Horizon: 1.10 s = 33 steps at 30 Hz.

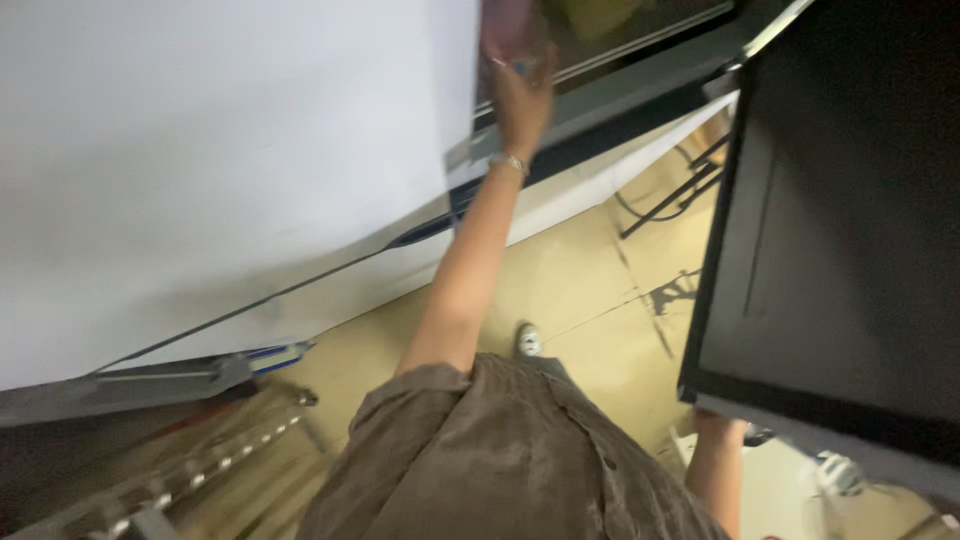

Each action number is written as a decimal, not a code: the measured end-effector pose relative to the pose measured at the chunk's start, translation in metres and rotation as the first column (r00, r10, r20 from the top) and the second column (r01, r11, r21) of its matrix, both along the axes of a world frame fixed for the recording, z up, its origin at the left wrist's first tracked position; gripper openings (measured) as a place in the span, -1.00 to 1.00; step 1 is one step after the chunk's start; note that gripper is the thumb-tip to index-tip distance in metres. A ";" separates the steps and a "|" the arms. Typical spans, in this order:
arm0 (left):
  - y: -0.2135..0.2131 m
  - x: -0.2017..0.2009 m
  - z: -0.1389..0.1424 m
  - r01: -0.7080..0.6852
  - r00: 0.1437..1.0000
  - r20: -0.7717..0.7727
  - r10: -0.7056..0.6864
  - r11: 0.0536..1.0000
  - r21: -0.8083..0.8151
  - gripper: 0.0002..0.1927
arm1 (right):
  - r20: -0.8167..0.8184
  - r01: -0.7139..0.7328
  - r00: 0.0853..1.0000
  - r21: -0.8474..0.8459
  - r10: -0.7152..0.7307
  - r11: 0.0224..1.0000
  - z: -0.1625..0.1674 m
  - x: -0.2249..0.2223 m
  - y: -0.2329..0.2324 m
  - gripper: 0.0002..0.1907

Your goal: The person carries a bowl of red glaze across the kitchen, cuts pieces from a block of butter in a container using scissors, opens a refrigerator to put the bowl away, then returns to the work table and handles small gold leaf flakes, picking pieces and using a wooden skewer to apply them to pink-glazed desserts on a tray.

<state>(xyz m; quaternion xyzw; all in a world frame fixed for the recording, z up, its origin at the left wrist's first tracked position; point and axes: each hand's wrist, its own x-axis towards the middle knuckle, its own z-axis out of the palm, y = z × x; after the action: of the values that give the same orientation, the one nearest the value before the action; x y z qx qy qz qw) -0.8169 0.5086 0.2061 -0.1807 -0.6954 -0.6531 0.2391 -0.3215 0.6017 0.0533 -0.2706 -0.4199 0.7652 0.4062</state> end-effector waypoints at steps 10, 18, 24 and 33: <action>0.029 -0.070 0.000 0.060 0.988 0.131 -0.077 0.990 0.125 0.10 | 0.179 -0.022 0.983 -0.154 0.049 0.988 -0.021 0.093 0.043 -0.44; -0.048 0.082 -0.030 0.458 0.889 0.003 -0.458 0.889 -0.009 0.07 | 0.238 -0.109 0.958 -0.209 0.158 0.972 -0.031 0.065 0.027 -0.48; -0.164 0.178 -0.036 0.575 0.817 -0.009 -0.576 0.815 0.071 -0.25 | 0.222 -0.333 0.896 -0.237 0.385 0.913 -0.044 -0.057 -0.008 -0.51; -0.283 0.204 -0.012 0.401 0.915 -0.044 -0.401 0.916 -0.004 -0.47 | 0.068 -0.449 0.856 -0.393 0.512 0.803 -0.031 -0.259 -0.096 -0.59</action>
<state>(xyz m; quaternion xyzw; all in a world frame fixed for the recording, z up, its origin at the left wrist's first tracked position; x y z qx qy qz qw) -0.6134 0.2253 0.1941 -0.3329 -0.6366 -0.6859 0.1158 -0.5802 0.5058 0.0224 -0.2897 -0.3593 0.8810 0.1040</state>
